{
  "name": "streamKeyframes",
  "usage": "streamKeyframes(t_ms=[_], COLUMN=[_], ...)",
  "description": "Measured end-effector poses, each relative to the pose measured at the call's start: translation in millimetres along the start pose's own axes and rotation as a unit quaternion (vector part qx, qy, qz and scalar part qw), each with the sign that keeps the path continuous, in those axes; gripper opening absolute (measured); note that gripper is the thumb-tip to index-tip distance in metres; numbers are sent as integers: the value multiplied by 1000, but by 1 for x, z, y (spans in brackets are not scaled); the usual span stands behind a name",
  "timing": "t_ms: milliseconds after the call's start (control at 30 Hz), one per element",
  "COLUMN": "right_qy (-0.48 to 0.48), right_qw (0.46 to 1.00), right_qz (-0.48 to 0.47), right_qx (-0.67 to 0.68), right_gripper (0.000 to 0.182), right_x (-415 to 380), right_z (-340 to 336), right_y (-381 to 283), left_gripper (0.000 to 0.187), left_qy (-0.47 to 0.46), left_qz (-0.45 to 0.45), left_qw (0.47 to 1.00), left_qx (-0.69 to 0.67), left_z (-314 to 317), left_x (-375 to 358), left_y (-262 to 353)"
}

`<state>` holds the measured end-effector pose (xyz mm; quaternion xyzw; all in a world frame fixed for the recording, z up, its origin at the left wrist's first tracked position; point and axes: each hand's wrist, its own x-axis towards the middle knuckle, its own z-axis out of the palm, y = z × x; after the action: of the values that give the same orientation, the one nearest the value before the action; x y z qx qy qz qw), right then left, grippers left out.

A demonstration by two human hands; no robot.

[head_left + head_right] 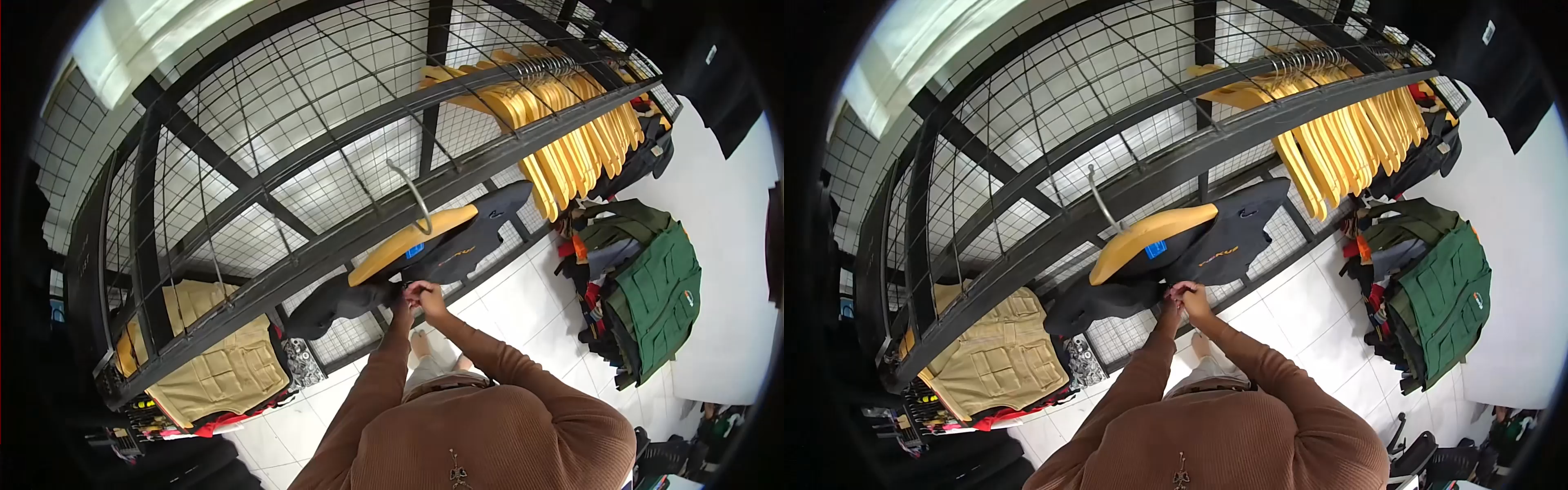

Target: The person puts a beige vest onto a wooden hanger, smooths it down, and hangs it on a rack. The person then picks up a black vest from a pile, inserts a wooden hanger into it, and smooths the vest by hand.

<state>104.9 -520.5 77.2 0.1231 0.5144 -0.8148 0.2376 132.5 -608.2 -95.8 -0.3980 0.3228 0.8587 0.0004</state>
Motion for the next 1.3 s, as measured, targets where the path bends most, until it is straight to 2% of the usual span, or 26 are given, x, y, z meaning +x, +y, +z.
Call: streamKeyframes(t_ms=[100, 167, 267, 300, 400, 433, 500, 533, 567, 600, 633, 667, 733, 800, 833, 867, 900, 933, 1000, 1100, 1167, 1267, 1300], right_qy=[-44, -63, -86, -87, -92, -90, -57, -39, -17, 4, 38, 70, 80, 57, 50, -10, -69, -126, -144, -169, -144, -93, -63], right_qw=[998, 995, 995, 995, 970, 970, 914, 874, 858, 841, 781, 712, 633, 595, 597, 632, 660, 683, 676, 669, 620, 574, 551], right_qz=[-51, -77, -44, -48, -137, -144, -249, -299, -346, -391, -477, -556, -617, -619, -620, -570, -516, -461, -463, -459, -515, -563, -584], right_qx=[4, 7, -30, -29, -177, -175, -315, -382, -378, -374, -401, -423, -460, -510, -507, -526, -541, -553, -555, -560, -573, -587, -594], right_gripper=[15, 14, 14, 14, 7, 7, 6, 9, 13, 16, 20, 24, 31, 42, 42, 41, 40, 40, 39, 36, 34, 32, 31], right_x=[-35, -46, -50, -49, -38, -44, -67, -80, -93, -103, -109, -113, -125, -117, -110, -102, -94, -89, -84, -78, -74, -63, -58], right_z=[30, 29, 21, 19, 8, 10, 15, 19, 21, 22, 20, 18, 28, 33, 32, 30, 27, 25, 22, 22, 22, 17, 17], right_y=[-63, -76, -81, -80, -75, -85, -114, -133, -155, -178, -200, -222, -273, -298, -304, -308, -310, -312, -315, -316, -314, -300, -294], left_gripper=[26, 29, 36, 36, 32, 32, 30, 30, 26, 25, 26, 28, 23, 23, 24, 26, 26, 27, 29, 27, 26, 27, 27], left_qy=[27, 35, -68, -71, -49, -53, -35, -37, -158, -275, -282, -287, -211, -56, 5, 64, 69, 34, -42, -77, -100, -35, -42], left_qz=[-35, -47, -55, -52, -58, -54, -34, -28, 65, 155, 184, 213, 421, 637, 695, 746, 747, 708, 621, 590, 572, 565, 566], left_qw=[999, 998, 990, 990, 960, 959, 899, 897, 898, 877, 863, 848, 738, 586, 513, 432, 429, 467, 536, 550, 555, 519, 516], left_qx=[11, 15, 109, 110, 271, 275, 436, 439, 405, 361, 377, 391, 483, 497, 503, 503, 503, 529, 570, 587, 596, 641, 642], left_z=[0, -2, 2, 5, 18, 22, 25, 18, 10, 16, 19, 52, 86, 118, 132, 139, 136, 130, 121, 111, 108, 119, 119], left_x=[10, 7, 1, -7, -58, -74, -103, -107, -112, -129, -151, -210, -283, -327, -334, -337, -335, -329, -316, -314, -312, -323, -323], left_y=[7, 7, 22, 28, 53, 63, 86, 95, 104, 125, 147, 193, 253, 297, 315, 328, 335, 342, 353, 361, 360, 356, 357])
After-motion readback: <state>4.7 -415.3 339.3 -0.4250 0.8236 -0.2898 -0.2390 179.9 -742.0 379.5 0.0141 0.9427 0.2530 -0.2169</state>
